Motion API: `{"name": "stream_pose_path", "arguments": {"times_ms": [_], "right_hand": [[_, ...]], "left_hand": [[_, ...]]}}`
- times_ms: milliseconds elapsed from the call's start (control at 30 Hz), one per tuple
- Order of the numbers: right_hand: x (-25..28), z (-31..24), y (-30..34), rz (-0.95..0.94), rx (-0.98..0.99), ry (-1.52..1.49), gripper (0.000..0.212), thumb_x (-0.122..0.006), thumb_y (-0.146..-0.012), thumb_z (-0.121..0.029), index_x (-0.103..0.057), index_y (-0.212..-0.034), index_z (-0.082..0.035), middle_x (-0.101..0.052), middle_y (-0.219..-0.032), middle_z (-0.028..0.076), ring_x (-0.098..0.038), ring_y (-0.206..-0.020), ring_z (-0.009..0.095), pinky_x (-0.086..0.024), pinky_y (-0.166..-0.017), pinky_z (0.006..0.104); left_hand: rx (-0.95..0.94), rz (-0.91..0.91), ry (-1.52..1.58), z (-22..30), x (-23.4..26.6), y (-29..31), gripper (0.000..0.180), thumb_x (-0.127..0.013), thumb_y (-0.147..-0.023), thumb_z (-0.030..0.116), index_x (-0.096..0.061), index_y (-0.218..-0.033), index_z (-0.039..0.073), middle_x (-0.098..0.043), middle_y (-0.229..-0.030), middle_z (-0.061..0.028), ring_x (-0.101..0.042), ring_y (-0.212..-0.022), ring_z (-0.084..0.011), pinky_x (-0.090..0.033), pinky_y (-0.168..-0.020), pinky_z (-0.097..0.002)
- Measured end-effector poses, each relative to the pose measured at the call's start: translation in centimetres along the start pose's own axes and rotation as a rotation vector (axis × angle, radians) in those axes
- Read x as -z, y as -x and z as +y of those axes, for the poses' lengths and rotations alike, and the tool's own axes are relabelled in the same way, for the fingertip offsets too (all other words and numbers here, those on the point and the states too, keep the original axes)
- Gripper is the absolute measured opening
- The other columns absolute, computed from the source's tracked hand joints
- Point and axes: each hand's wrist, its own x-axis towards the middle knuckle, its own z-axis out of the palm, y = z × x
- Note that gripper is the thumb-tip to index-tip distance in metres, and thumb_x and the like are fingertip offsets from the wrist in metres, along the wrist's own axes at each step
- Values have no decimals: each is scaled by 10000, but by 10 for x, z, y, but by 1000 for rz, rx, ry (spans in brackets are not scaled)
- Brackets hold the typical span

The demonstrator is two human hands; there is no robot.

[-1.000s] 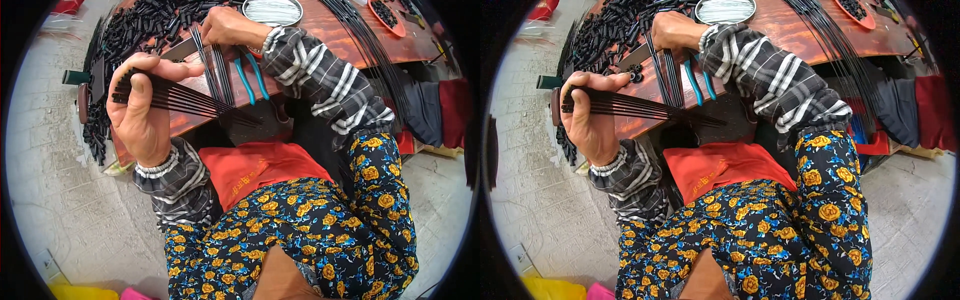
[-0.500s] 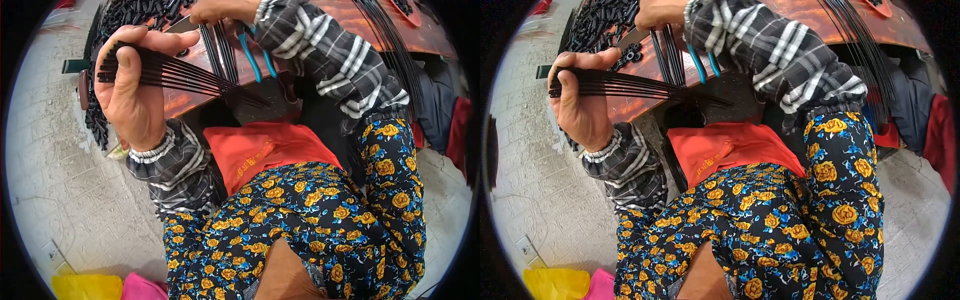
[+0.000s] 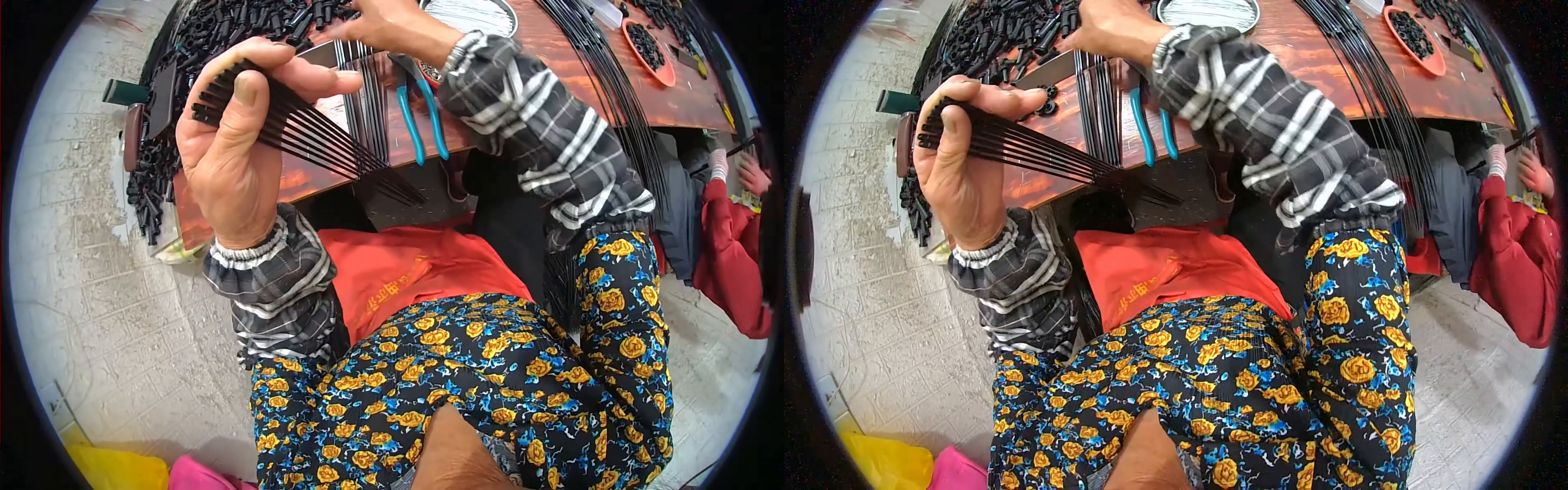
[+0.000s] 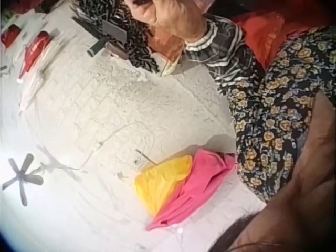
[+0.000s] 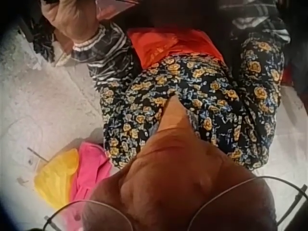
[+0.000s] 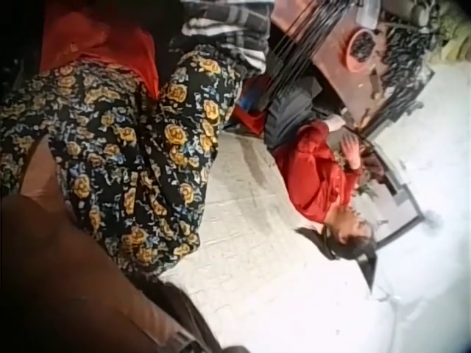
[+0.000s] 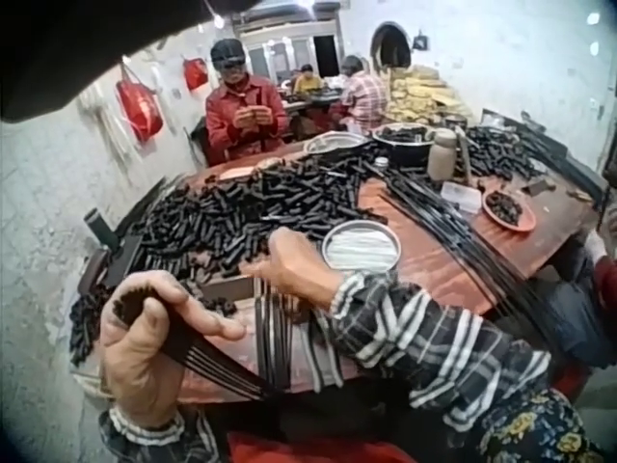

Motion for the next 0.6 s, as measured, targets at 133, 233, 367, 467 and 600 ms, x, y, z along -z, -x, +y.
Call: {"name": "stream_pose_path", "arguments": {"times_ms": [133,233,367,467,600], "right_hand": [[15,4,11,45,1,227,261,-665,-733,-184,-657,-722,77,-605,-719,304,-628,-726,432,-493,-644,471],[7,-16,24,-218,-142,449,275,-601,-754,-145,-689,-963,10,-677,-953,225,-666,-924,358,-533,-755,440],[-5,-15,30,-313,-31,466,271,-575,-738,-122,-684,-950,6,-677,-955,228,-664,-929,371,-532,-774,447],[-2,-18,26,-194,-85,416,272,-592,-728,-147,-689,-939,-6,-674,-931,233,-661,-904,376,-528,-768,446],[26,11,8,22,-110,470,281,-649,-710,-172,-698,-923,4,-682,-917,223,-677,-860,359,-541,-732,437]], "left_hand": [[2,-18,-1,0,-5,-4,290,-467,-990,208,-537,-1146,-26,-659,-926,-219,-655,-918,-373,-510,-867,-500],[-18,35,27,1,-6,-1,270,-489,-979,162,-559,-1112,-62,-668,-896,-217,-676,-869,-357,-530,-831,-431],[-22,30,39,0,-14,-3,260,-493,-976,149,-556,-1116,-61,-666,-899,-213,-673,-878,-354,-524,-844,-441],[-4,22,30,1,-15,-4,255,-491,-978,148,-558,-1113,-58,-668,-907,-212,-675,-867,-344,-513,-850,-418],[-6,35,-11,6,-15,-6,250,-490,-978,145,-560,-1106,-58,-669,-910,-212,-677,-868,-332,-512,-849,-418]]}}
